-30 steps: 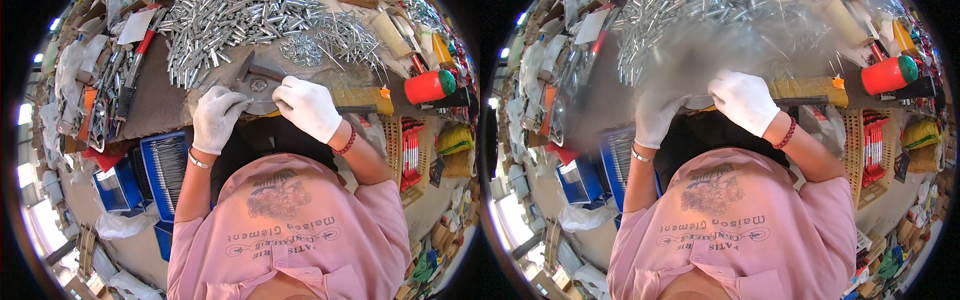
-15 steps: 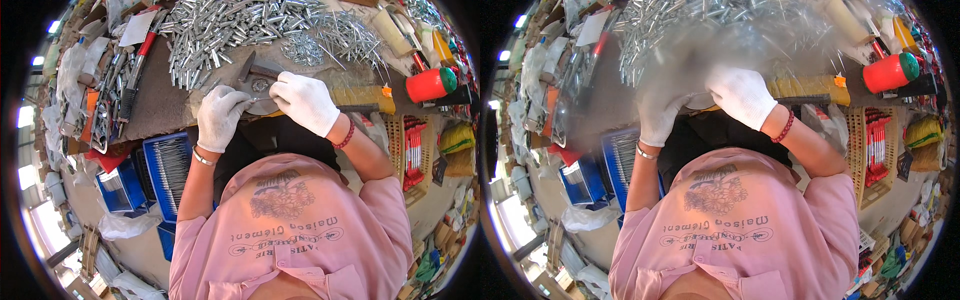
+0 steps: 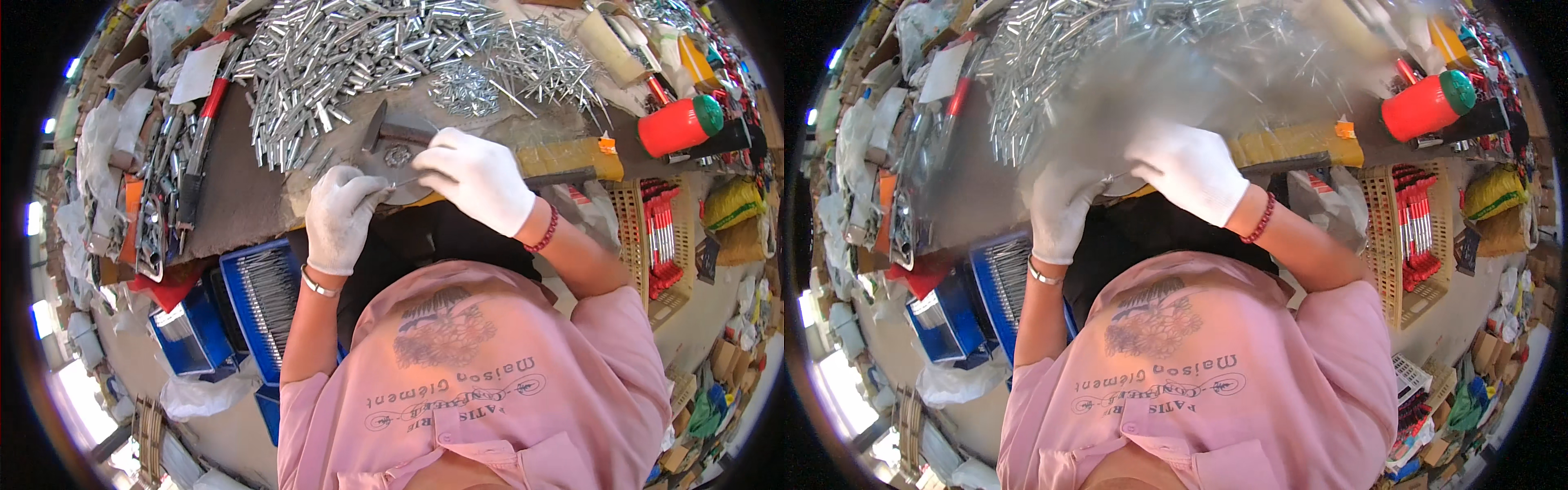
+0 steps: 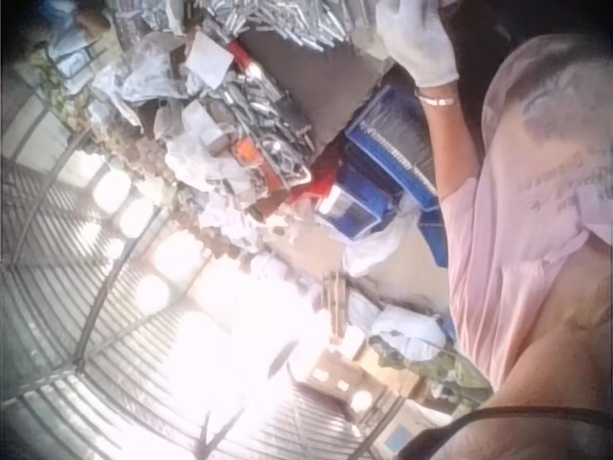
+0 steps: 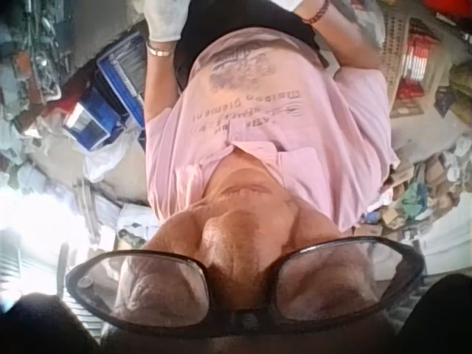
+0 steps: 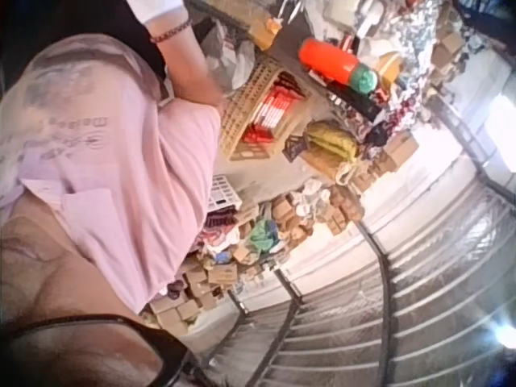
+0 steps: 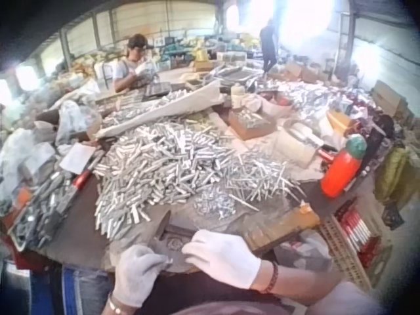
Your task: Inspecting and sorting small metal industrial parts at a workbench using a gauge and a hammer.
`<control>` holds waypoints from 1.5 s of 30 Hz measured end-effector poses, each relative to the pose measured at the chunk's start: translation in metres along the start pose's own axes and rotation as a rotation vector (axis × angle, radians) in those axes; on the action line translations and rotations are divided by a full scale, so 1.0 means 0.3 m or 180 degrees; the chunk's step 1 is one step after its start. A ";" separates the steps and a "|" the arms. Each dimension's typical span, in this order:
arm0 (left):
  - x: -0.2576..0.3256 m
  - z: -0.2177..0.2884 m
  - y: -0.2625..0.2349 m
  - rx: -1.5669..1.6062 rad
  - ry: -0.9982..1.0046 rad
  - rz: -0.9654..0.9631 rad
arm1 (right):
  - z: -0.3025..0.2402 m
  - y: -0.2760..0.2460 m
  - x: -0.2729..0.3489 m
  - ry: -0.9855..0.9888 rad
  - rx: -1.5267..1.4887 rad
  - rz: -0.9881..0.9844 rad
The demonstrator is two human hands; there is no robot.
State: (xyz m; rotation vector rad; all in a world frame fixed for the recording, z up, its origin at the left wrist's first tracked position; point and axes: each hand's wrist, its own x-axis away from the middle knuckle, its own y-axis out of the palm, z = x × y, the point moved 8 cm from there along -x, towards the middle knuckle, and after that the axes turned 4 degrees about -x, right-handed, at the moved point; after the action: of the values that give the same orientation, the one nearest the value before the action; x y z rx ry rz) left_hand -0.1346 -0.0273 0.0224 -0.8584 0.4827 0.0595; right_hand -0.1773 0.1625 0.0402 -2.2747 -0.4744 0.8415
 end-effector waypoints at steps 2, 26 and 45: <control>0.006 0.005 -0.004 -0.0101 0.0049 -0.0033 | 0.063 -0.093 0.011 0.0290 0.0387 0.0201; 0.010 -0.001 0.006 -0.0170 0.0140 0.0094 | 0.018 -0.010 -0.073 0.0030 -0.0466 -0.0116; 0.017 0.011 -0.010 -0.0261 0.0236 0.0260 | -0.063 0.106 -0.081 -0.0449 -0.0141 -0.0346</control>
State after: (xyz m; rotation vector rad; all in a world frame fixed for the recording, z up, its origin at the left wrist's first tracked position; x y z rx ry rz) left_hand -0.1282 -0.0276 0.0240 -0.9234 0.5880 0.1235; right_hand -0.1787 0.1183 0.0400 -2.2165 -0.6804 0.9483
